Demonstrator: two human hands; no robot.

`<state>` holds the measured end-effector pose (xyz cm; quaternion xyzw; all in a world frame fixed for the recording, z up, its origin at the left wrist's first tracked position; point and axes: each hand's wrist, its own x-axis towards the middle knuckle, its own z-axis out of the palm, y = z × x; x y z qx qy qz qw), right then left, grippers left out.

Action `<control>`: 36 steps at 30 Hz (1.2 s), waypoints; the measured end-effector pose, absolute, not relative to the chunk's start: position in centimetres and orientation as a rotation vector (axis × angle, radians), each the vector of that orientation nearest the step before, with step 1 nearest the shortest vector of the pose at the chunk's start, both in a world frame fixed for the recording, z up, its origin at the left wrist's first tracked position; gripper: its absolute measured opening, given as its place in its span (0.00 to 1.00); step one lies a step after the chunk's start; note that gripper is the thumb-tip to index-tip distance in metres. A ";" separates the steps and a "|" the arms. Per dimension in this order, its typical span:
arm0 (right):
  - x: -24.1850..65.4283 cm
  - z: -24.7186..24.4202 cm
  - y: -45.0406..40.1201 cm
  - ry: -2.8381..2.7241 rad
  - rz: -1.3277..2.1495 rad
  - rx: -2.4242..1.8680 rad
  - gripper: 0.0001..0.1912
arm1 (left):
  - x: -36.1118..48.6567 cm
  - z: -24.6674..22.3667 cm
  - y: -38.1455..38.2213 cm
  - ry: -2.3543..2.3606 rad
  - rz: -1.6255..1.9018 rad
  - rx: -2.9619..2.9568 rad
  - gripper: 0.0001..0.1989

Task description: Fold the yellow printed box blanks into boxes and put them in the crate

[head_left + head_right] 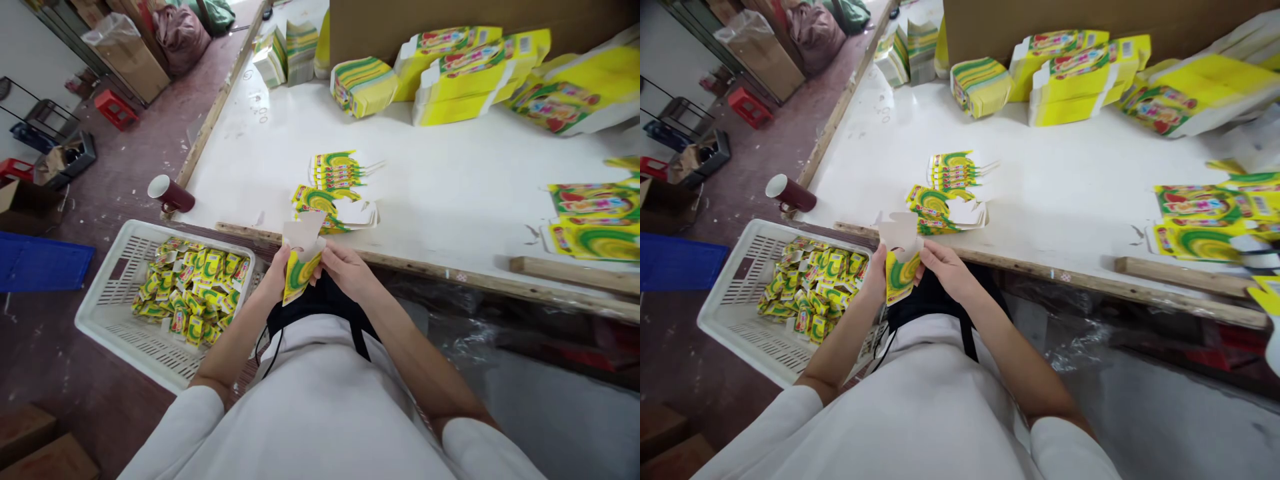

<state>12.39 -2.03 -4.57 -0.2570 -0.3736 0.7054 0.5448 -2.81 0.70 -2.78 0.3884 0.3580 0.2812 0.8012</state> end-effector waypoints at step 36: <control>13.3 -4.8 -1.9 -0.732 1.836 -0.619 0.27 | -3.5 -1.8 -0.3 0.873 0.779 1.644 0.27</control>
